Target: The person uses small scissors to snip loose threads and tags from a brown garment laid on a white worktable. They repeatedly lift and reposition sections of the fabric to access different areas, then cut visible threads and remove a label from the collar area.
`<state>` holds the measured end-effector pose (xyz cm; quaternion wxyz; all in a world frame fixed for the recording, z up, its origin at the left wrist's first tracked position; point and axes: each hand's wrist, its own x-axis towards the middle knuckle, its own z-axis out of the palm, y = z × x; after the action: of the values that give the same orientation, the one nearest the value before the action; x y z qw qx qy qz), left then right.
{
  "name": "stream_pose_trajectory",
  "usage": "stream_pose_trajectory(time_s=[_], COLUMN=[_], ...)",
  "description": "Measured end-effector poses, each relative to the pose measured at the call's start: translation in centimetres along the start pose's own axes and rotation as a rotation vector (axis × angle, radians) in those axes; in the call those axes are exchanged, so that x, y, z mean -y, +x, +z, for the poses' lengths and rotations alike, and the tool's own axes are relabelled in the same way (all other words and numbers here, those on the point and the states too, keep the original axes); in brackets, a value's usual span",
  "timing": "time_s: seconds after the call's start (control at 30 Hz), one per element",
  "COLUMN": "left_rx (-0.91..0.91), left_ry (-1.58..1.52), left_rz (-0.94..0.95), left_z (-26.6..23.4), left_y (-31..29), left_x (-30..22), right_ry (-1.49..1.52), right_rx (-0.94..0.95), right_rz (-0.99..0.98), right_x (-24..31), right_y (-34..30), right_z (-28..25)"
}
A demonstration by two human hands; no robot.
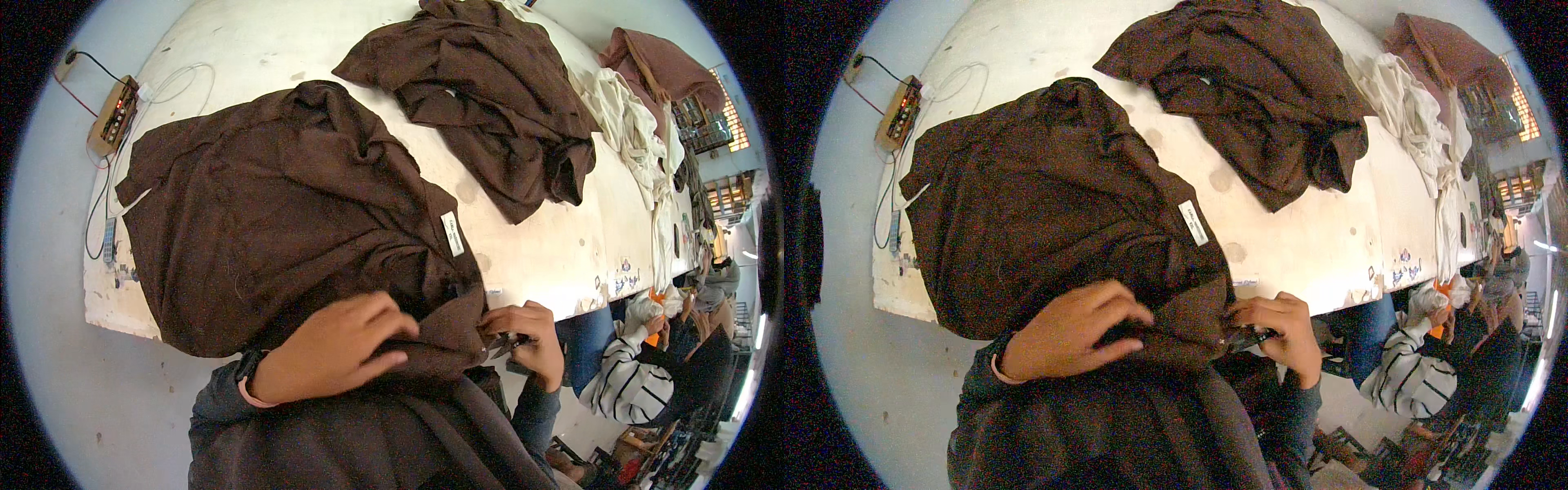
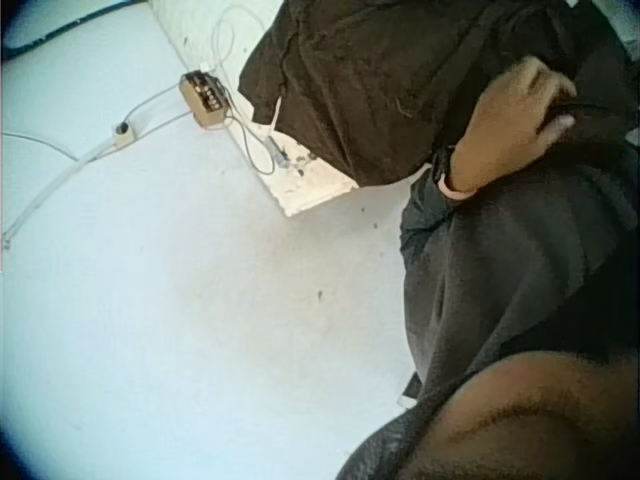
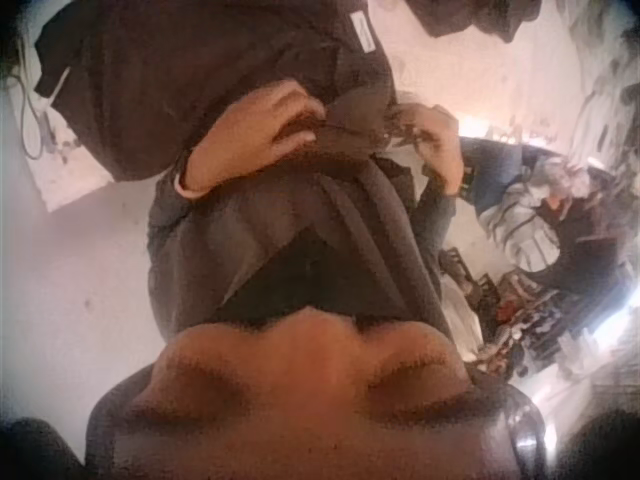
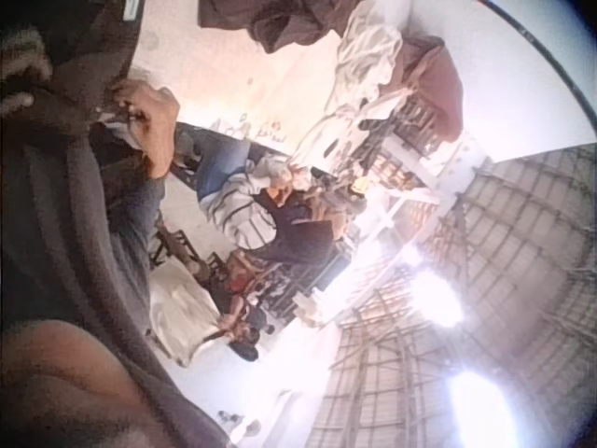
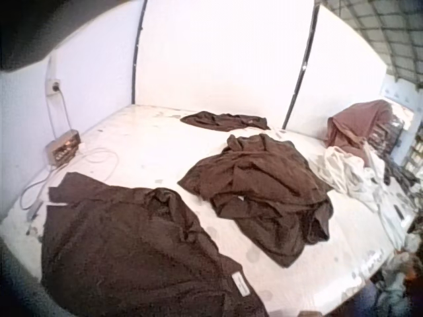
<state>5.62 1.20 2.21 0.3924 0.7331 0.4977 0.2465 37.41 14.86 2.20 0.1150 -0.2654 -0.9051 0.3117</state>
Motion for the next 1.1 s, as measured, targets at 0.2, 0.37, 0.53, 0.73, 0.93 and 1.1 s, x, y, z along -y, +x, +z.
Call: stream_pose_trajectory(time_s=[0.2, 0.37, 0.53, 0.73, 0.93, 1.1], left_rx=[-0.034, 0.003, -0.050, -0.022, -0.037, -0.147], left_ry=[0.165, 0.241, 0.312, 0.339, 0.322, 0.283], left_rz=[0.058, 0.082, 0.074, 0.034, 0.044, 0.028], left_z=[1.9, 3.1, 4.4, 5.7, 5.5, 5.3], left_y=[-0.2, -0.6, -1.0, -1.9, -2.2, -1.6], left_x=[0.8, 0.9, 0.4, 1.0, 0.8, 0.7], right_ry=[0.028, 0.341, 0.104, 0.115, 0.378, 0.469], right_rx=[-0.299, -0.395, -0.245, -0.398, -0.542, -0.191], right_rz=[0.441, 0.389, 0.219, 0.105, 0.288, 0.410], right_x=[-0.8, -1.1, 2.6, 0.6, -2.8, -1.7], right_y=[-0.8, 2.6, 7.1, 8.8, 6.2, 6.7], right_z=[-1.9, -0.3, 3.2, 4.9, 1.6, 4.8])
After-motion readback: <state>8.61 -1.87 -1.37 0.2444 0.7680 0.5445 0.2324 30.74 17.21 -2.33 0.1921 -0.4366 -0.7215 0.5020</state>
